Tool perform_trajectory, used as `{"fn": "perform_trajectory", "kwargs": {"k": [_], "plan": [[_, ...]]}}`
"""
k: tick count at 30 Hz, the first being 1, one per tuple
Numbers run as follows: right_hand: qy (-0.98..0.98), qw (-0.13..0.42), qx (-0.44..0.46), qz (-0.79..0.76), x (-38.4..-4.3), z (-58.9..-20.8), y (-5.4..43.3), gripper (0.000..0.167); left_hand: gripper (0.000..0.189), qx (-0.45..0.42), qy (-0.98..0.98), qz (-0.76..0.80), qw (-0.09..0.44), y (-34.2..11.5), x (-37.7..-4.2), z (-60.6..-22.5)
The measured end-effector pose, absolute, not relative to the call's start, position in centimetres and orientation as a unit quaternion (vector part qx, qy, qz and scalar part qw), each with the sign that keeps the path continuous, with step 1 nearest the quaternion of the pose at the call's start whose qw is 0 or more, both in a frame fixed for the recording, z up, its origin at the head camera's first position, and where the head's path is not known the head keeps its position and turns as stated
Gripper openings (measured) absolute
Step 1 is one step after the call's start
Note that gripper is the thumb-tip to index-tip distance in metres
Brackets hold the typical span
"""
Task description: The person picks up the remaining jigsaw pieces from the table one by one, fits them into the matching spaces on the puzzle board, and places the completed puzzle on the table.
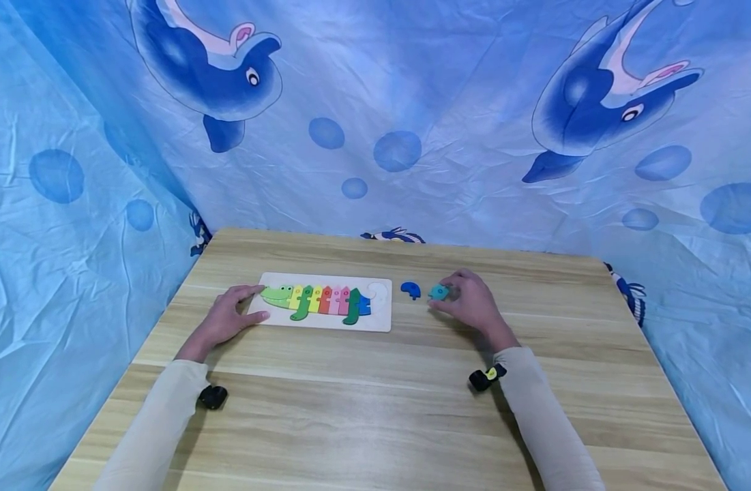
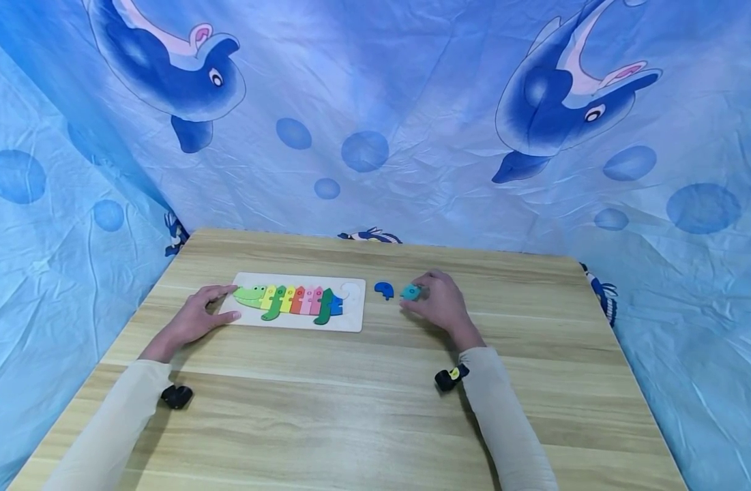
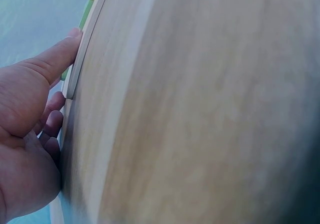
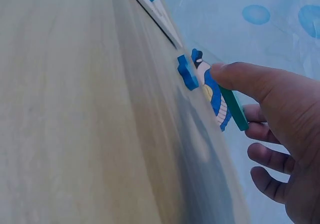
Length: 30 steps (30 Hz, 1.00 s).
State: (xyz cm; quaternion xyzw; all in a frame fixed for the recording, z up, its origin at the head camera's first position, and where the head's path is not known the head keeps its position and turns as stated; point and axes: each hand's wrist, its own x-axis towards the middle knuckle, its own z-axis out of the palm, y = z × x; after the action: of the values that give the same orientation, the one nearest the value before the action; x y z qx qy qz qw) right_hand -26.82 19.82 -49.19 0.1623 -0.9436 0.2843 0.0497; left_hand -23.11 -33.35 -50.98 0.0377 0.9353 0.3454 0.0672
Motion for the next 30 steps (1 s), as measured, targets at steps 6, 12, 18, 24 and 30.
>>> {"fn": "perform_trajectory", "kwargs": {"k": [6, 12, 18, 24, 30], "plan": [[-0.94, 0.04, 0.171, 0.291, -27.0, -49.0, 19.1, 0.057, 0.076, 0.038, 0.934, 0.349, 0.068, -33.4, -23.1, -51.0], [-0.939, 0.034, 0.18, 0.29, -27.1, -48.9, 18.2, 0.057, 0.076, 0.041, 0.935, 0.347, 0.067, -33.4, -23.2, -51.1], [-0.937, 0.035, 0.188, 0.293, -27.2, -48.9, 16.9, 0.057, 0.075, 0.041, 0.935, 0.347, 0.067, -33.4, -23.2, -51.3], [-0.935, 0.037, 0.195, 0.295, -27.3, -48.5, 15.4, 0.057, 0.074, 0.043, 0.935, 0.346, 0.062, -33.4, -23.2, -51.3], [-0.935, 0.038, 0.202, 0.289, -27.4, -48.2, 13.8, 0.055, 0.074, 0.045, 0.935, 0.347, 0.061, -33.5, -23.1, -51.1]]}}
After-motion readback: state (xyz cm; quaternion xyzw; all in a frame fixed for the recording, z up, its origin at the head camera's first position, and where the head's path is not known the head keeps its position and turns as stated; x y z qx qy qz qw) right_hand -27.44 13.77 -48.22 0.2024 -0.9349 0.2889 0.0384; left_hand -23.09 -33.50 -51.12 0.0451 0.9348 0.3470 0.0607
